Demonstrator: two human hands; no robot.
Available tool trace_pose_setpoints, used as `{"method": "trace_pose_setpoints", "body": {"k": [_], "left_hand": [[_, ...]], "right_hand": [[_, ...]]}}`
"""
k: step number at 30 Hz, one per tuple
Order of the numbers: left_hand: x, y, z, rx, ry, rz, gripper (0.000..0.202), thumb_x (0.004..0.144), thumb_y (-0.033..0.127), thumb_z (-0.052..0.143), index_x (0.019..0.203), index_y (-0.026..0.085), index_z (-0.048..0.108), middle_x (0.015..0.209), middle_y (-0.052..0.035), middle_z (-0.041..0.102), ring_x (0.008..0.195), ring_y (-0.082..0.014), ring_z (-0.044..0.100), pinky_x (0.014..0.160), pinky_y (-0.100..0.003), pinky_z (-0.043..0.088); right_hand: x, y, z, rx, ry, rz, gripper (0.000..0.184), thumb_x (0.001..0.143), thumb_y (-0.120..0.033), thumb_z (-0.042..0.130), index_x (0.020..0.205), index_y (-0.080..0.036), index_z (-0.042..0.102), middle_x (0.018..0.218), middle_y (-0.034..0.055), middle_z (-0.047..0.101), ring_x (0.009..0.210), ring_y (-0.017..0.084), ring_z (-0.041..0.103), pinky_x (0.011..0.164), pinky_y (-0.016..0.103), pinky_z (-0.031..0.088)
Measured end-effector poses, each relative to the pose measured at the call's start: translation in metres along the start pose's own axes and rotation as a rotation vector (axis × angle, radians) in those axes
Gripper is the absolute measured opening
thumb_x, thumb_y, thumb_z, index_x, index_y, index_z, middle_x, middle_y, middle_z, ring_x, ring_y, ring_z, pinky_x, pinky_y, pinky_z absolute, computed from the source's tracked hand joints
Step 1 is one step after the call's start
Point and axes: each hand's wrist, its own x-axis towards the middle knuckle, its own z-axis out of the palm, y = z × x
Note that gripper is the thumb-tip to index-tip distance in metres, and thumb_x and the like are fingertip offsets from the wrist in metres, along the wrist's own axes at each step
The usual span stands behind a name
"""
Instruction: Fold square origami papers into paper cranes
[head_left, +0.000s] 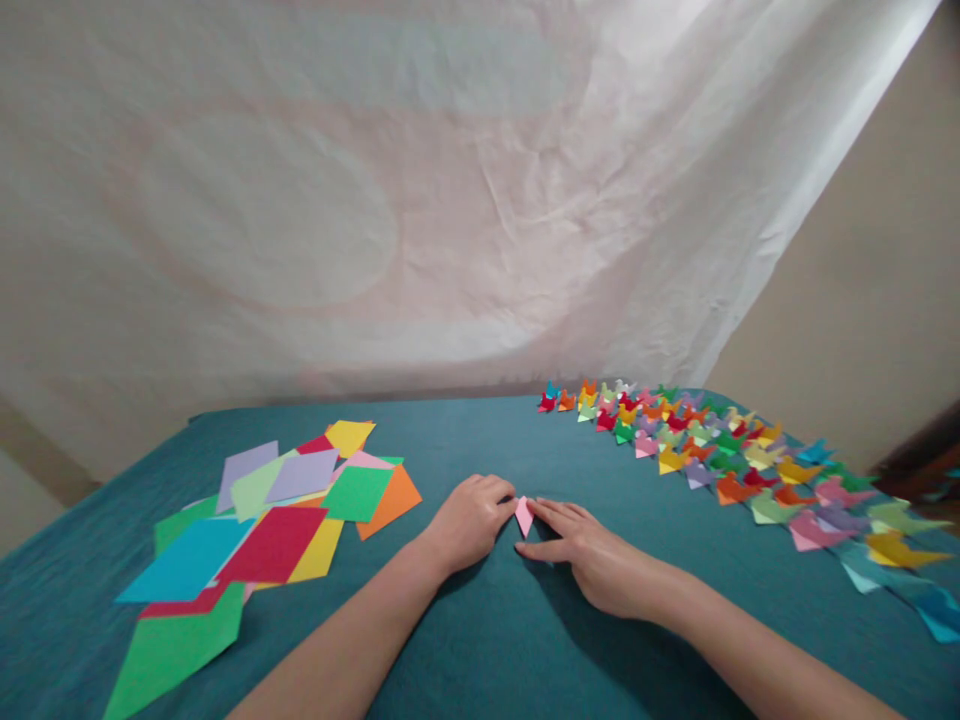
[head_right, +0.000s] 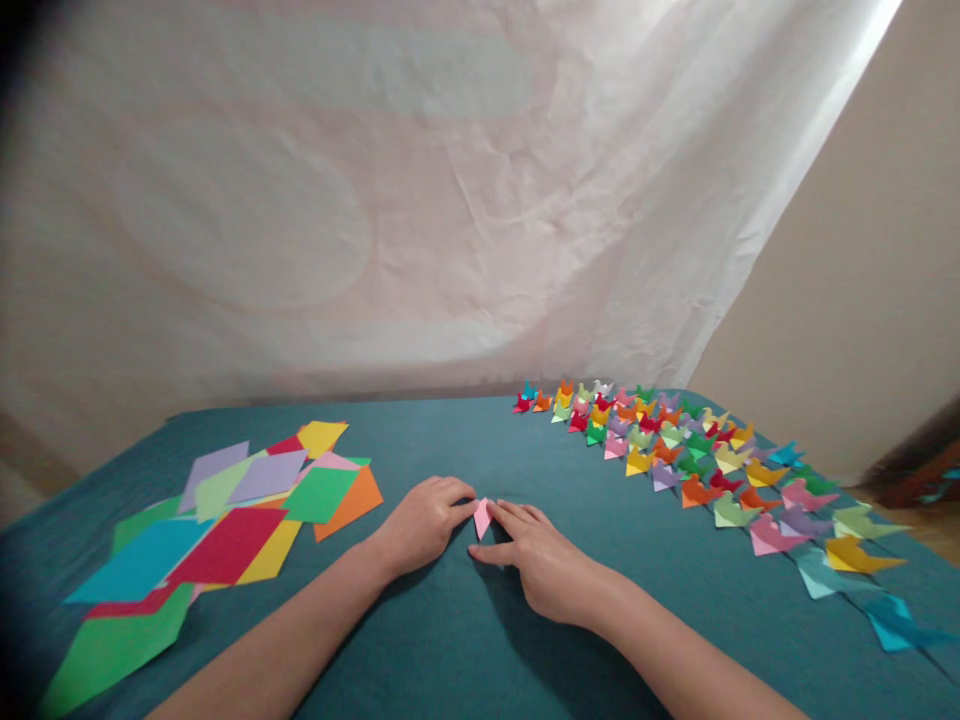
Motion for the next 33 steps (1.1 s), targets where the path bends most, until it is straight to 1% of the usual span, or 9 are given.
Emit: {"method": "trace_pose_setpoints", "body": {"k": [5,13,23,27,31,33], "left_hand": [[-0.001,-0.002,0.002,-0.007,0.005,-0.001,0.023,0.089,0.017,0.047,0.107,0.018,0.061,0.104,-0.0068,0.060,0.098,-0.0201,0.052,0.081,-0.032,0.040],[-0.001,-0.003,0.005,-0.088,0.017,-0.075,0.024,0.086,0.014,0.049,0.103,0.021,0.064,0.105,-0.0055,0.059,0.095,-0.0189,0.053,0.081,-0.031,0.041],[0.001,-0.002,0.002,-0.126,0.017,-0.073,0.025,0.084,0.012,0.047,0.103,0.019,0.062,0.104,-0.0063,0.059,0.094,-0.0191,0.052,0.080,-0.031,0.042],[0.001,-0.002,0.002,-0.132,0.020,-0.078,0.027,0.082,0.010,0.047,0.103,0.018,0.062,0.105,-0.0065,0.059,0.095,-0.0190,0.052,0.081,-0.031,0.042],[0.000,-0.002,0.003,-0.146,0.029,-0.091,0.031,0.081,0.009,0.047,0.107,0.019,0.060,0.105,-0.0063,0.058,0.096,-0.0196,0.052,0.082,-0.032,0.042],[0.000,-0.003,0.003,-0.156,0.028,-0.092,0.031,0.081,0.010,0.048,0.107,0.020,0.060,0.105,-0.0061,0.058,0.096,-0.0198,0.052,0.082,-0.032,0.042]], "right_hand": [[0.001,-0.001,-0.001,0.006,0.010,-0.010,0.076,0.066,0.005,0.046,0.129,-0.038,0.047,0.148,0.0060,0.025,0.134,0.026,0.026,0.104,0.048,0.026],[0.000,0.000,0.001,0.008,0.040,-0.010,0.075,0.066,0.005,0.045,0.128,-0.038,0.048,0.148,0.0045,0.026,0.133,0.027,0.027,0.104,0.048,0.027],[0.001,0.004,0.008,-0.015,0.119,-0.038,0.072,0.067,0.004,0.046,0.125,-0.038,0.051,0.146,0.0063,0.031,0.131,0.027,0.031,0.101,0.048,0.030],[0.004,0.007,0.015,-0.011,0.218,-0.063,0.066,0.071,0.005,0.043,0.120,-0.038,0.057,0.143,0.0079,0.036,0.129,0.025,0.035,0.099,0.049,0.032],[0.008,0.010,0.021,0.019,0.382,-0.119,0.058,0.072,0.005,0.041,0.109,-0.033,0.065,0.135,0.0080,0.046,0.122,0.023,0.043,0.098,0.049,0.032],[0.009,0.010,0.022,0.060,0.461,-0.112,0.055,0.071,0.005,0.041,0.106,-0.030,0.066,0.127,0.0071,0.054,0.116,0.021,0.048,0.097,0.047,0.035]]}}
